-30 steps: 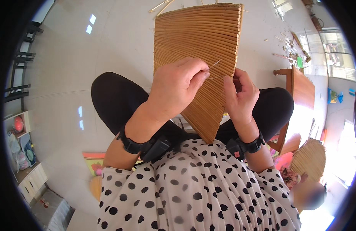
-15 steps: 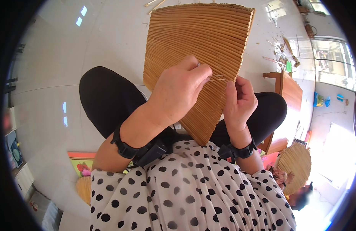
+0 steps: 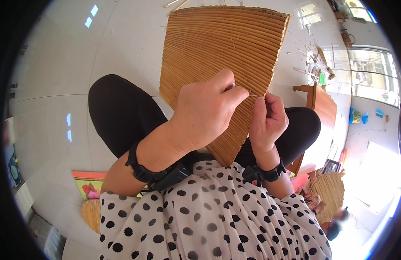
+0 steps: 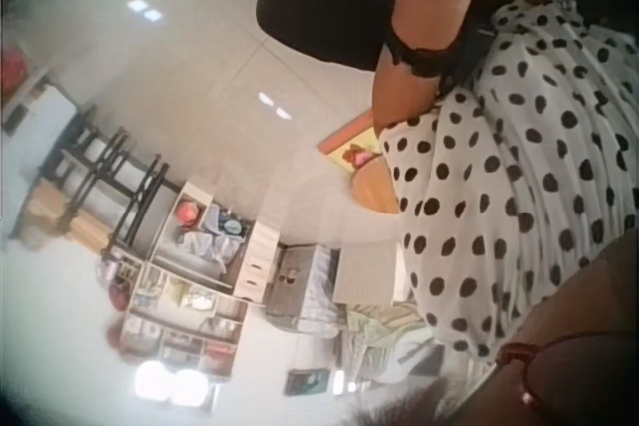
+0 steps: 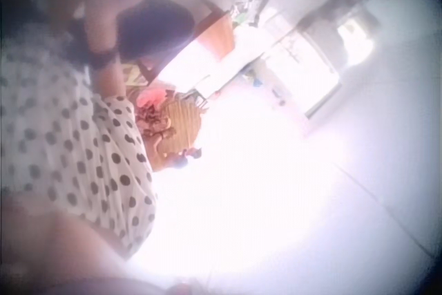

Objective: The person sits on the floor and weaves a thin white string through the edge of a rectangular bamboo mat. They repeatedly pass the string through the bamboo slats and pull it tight to secure the edge.

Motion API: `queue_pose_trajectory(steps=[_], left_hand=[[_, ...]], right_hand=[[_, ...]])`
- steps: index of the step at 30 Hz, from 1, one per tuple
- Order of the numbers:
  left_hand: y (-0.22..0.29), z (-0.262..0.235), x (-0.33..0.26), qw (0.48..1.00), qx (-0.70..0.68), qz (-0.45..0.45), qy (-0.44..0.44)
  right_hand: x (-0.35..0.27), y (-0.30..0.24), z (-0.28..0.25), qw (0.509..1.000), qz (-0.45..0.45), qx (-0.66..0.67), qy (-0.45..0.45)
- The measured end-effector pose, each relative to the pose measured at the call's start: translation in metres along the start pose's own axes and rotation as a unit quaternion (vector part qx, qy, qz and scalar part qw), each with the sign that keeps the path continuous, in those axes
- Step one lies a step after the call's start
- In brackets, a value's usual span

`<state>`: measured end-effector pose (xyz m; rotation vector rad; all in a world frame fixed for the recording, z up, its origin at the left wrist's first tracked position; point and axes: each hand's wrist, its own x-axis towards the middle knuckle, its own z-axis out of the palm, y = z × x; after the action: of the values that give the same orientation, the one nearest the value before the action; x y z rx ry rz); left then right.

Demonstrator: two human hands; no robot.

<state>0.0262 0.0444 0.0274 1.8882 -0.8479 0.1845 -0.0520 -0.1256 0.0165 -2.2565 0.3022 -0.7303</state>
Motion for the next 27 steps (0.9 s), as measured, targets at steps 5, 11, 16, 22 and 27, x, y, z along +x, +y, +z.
queue_pose_trajectory(steps=[5,11,16,22,27], left_hand=[[0.000,0.000,0.000,1.000,0.011,0.008,-0.007],[0.001,-0.001,0.001,1.000,0.013,0.013,-0.012],[0.007,-0.003,0.000,0.999,0.036,0.016,-0.033],[0.016,-0.001,0.000,0.997,0.063,0.027,-0.048],[0.015,-0.010,-0.001,0.998,0.051,0.019,-0.024]], right_hand=[[0.000,-0.004,0.000,1.000,0.000,-0.002,-0.002],[-0.001,-0.003,-0.001,1.000,0.005,-0.006,0.004],[-0.002,-0.014,-0.001,1.000,-0.002,-0.029,0.003],[-0.010,-0.016,0.002,0.997,-0.027,-0.070,0.029],[-0.008,-0.027,0.008,0.998,-0.051,-0.041,0.025]])
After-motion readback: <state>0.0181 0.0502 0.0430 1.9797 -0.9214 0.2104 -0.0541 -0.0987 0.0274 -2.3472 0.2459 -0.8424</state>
